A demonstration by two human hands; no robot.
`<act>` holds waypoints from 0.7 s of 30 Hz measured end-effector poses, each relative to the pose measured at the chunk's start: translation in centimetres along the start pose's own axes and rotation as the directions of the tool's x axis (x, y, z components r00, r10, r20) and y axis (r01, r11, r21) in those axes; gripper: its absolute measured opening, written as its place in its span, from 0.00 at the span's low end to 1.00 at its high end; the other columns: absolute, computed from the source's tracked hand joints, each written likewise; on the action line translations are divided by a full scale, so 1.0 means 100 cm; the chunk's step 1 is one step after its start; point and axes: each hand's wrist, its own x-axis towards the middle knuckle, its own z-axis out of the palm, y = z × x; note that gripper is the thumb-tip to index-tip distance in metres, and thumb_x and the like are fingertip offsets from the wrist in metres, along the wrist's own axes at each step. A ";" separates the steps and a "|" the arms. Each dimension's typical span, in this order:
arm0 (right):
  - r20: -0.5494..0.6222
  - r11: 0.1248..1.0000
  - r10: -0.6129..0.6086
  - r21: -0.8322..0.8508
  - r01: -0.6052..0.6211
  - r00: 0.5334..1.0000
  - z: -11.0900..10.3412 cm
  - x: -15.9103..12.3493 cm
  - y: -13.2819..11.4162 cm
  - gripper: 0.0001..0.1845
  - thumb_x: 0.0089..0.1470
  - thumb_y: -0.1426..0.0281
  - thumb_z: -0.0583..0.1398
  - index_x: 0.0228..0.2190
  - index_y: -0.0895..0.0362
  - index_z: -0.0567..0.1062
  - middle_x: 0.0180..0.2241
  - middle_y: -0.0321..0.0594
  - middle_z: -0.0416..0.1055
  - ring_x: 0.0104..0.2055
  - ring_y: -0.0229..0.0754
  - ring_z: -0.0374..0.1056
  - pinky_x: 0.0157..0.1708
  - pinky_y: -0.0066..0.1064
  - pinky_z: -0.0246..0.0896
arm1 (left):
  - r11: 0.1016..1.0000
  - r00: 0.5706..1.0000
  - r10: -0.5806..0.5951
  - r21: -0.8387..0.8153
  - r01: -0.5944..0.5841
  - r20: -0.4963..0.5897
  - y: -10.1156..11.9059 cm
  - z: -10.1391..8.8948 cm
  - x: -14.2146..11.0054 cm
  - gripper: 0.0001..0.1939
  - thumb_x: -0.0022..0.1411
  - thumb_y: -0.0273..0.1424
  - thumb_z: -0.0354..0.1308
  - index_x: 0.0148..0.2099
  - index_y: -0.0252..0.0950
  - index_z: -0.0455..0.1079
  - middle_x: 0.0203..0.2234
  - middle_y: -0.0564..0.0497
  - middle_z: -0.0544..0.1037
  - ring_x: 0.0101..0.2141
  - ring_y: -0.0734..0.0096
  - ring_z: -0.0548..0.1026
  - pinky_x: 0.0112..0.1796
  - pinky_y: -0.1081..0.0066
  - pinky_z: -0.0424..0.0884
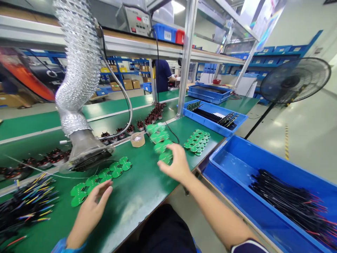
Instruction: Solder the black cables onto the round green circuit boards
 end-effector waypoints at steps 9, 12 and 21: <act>0.347 0.849 -0.214 0.529 -0.002 0.913 0.090 -0.084 -0.074 0.34 0.48 0.54 0.57 0.53 0.57 0.58 0.42 0.48 0.67 0.37 0.43 0.67 0.36 0.38 0.67 | 0.821 0.901 -0.328 -0.558 0.121 -0.286 0.046 0.033 -0.015 0.22 0.58 0.49 0.50 0.36 0.33 0.66 0.29 0.50 0.73 0.32 0.70 0.70 0.36 0.70 0.66; 0.450 0.798 -0.158 0.582 -0.154 0.879 0.095 -0.076 -0.076 0.19 0.56 0.55 0.49 0.35 0.56 0.69 0.26 0.38 0.67 0.27 0.38 0.63 0.28 0.31 0.63 | 0.818 0.911 -0.277 -0.573 0.056 -0.307 0.049 0.030 -0.028 0.20 0.58 0.47 0.51 0.32 0.33 0.66 0.25 0.52 0.71 0.28 0.73 0.68 0.32 0.73 0.65; 0.672 0.652 -0.029 0.574 -0.495 0.740 0.086 -0.092 -0.089 0.27 0.53 0.47 0.48 0.32 0.56 0.71 0.18 0.35 0.67 0.19 0.38 0.61 0.17 0.30 0.57 | 0.658 0.904 -0.387 -0.741 0.132 -0.182 0.057 0.028 -0.052 0.23 0.55 0.50 0.54 0.26 0.34 0.62 0.18 0.56 0.66 0.20 0.78 0.64 0.22 0.76 0.62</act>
